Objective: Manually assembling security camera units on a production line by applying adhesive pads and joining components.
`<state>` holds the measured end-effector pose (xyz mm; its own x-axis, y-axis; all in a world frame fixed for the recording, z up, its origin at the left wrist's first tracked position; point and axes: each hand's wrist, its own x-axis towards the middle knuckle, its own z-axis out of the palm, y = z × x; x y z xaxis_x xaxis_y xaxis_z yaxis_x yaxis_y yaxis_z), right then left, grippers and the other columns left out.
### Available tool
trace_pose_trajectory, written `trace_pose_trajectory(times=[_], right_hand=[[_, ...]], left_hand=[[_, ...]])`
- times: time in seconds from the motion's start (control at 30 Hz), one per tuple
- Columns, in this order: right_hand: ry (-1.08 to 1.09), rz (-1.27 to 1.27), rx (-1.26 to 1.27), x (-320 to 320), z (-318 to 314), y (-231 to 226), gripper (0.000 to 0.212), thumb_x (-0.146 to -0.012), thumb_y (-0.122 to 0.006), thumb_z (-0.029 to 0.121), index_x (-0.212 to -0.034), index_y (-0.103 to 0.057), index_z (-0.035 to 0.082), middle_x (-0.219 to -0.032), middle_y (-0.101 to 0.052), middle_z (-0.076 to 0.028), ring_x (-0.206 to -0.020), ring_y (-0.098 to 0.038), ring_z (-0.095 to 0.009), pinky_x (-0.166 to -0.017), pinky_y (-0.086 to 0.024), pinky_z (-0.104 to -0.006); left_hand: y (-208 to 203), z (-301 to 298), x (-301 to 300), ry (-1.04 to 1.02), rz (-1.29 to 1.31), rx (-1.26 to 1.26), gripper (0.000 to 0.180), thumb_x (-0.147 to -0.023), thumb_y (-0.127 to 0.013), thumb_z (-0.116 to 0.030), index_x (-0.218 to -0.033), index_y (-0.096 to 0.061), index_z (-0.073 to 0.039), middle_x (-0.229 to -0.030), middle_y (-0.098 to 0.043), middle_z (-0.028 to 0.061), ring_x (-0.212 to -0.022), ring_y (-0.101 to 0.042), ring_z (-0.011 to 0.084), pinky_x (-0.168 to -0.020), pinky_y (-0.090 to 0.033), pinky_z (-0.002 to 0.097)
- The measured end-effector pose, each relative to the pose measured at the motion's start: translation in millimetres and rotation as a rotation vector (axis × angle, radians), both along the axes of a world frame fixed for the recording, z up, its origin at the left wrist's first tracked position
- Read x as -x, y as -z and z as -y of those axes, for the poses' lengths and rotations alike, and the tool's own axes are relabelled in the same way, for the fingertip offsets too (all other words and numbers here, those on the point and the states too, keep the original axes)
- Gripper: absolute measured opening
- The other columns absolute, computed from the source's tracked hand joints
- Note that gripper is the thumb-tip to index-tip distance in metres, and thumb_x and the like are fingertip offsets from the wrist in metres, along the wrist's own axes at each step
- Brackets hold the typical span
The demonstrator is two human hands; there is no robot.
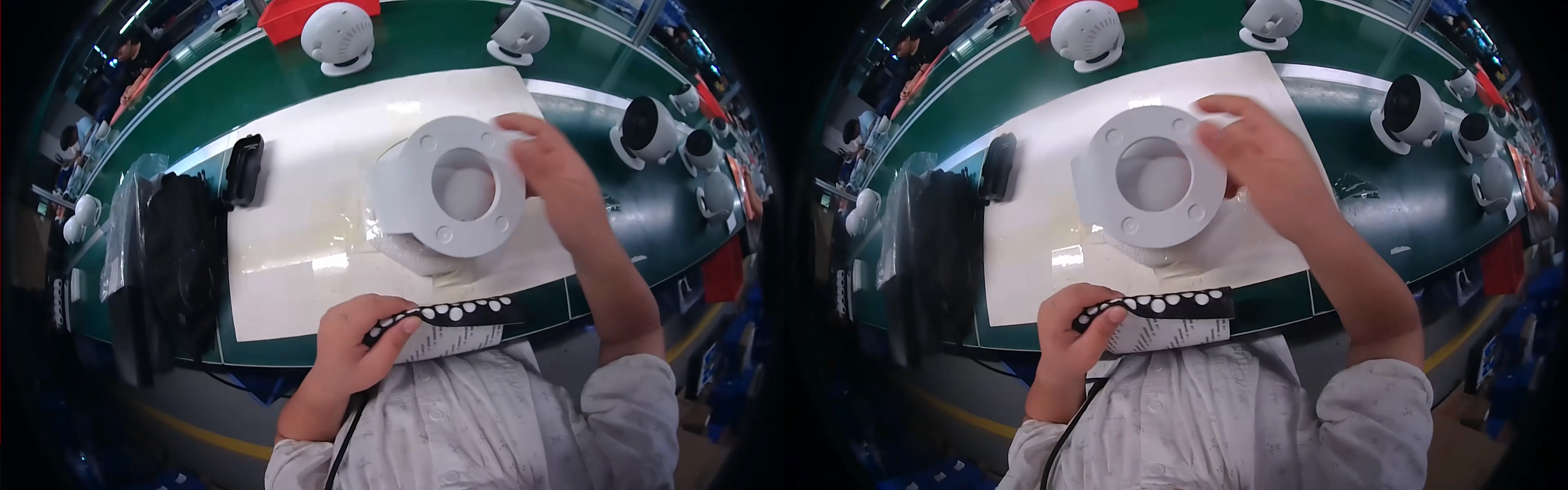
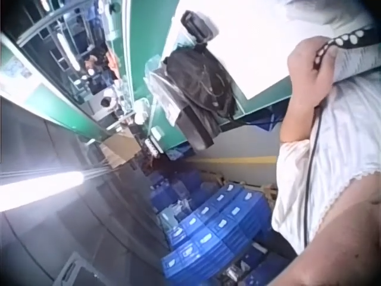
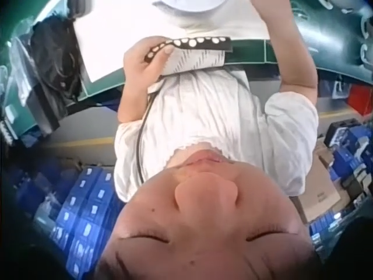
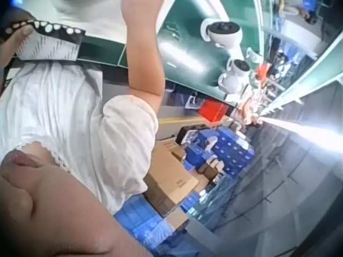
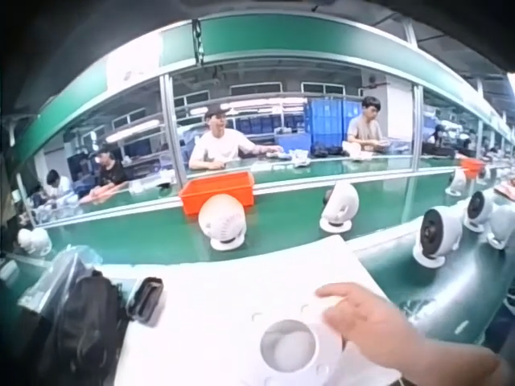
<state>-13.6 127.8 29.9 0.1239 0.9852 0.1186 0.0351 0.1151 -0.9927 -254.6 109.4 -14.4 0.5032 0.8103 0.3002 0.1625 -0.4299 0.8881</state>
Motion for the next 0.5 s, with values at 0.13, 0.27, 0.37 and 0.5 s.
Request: trace_pose_trajectory(times=[0.13,0.27,0.37,0.5], right_hand=[[-0.076,-0.111,-0.097,-7.1,56.0,26.7,0.029,-0.078,-0.058,0.012,-0.104,-0.046,0.003,-0.090,-0.053,-0.005,-0.077,-0.053,-0.013,-0.069,-0.042,-0.0233],[-0.247,0.325,-0.055,29.8,81.6,22.7,0.039,-0.063,-0.074,0.013,-0.096,-0.055,0.004,-0.092,-0.056,-0.007,-0.081,-0.054,-0.016,-0.072,-0.043,-0.0271],[-0.163,0.377,-0.133,38.6,81.2,30.1,0.035,-0.063,-0.073,0.007,-0.093,-0.055,0.004,-0.086,-0.057,-0.008,-0.076,-0.056,-0.017,-0.067,-0.044,-0.0257],[-0.137,0.383,-0.218,41.4,77.9,30.3,0.027,-0.070,-0.066,0.004,-0.095,-0.055,0.004,-0.085,-0.057,-0.008,-0.071,-0.056,-0.020,-0.062,-0.045,-0.0268]], left_hand=[[4.7,3.3,8.2,-0.036,0.035,-0.054,0.011,-0.070,-0.064,-0.004,-0.080,-0.061,-0.002,-0.067,-0.059,0.0077,-0.052,-0.053,0.0150,-0.048,-0.040,0.0221],[1.4,7.3,9.6,-0.042,0.046,-0.063,0.012,-0.069,-0.064,-0.001,-0.081,-0.060,-0.001,-0.070,-0.059,0.0086,-0.054,-0.053,0.0150,-0.049,-0.040,0.0217],[-4.5,7.0,11.9,-0.022,0.035,-0.039,0.015,-0.069,-0.063,0.000,-0.084,-0.059,-0.001,-0.078,-0.060,0.0108,-0.062,-0.056,0.0160,-0.054,-0.042,0.0226],[-22.6,8.8,7.8,-0.027,-0.183,-0.276,0.027,-0.065,-0.063,0.001,-0.091,-0.058,-0.001,-0.089,-0.060,0.0123,-0.073,-0.058,0.0230,-0.063,-0.046,0.0287]])
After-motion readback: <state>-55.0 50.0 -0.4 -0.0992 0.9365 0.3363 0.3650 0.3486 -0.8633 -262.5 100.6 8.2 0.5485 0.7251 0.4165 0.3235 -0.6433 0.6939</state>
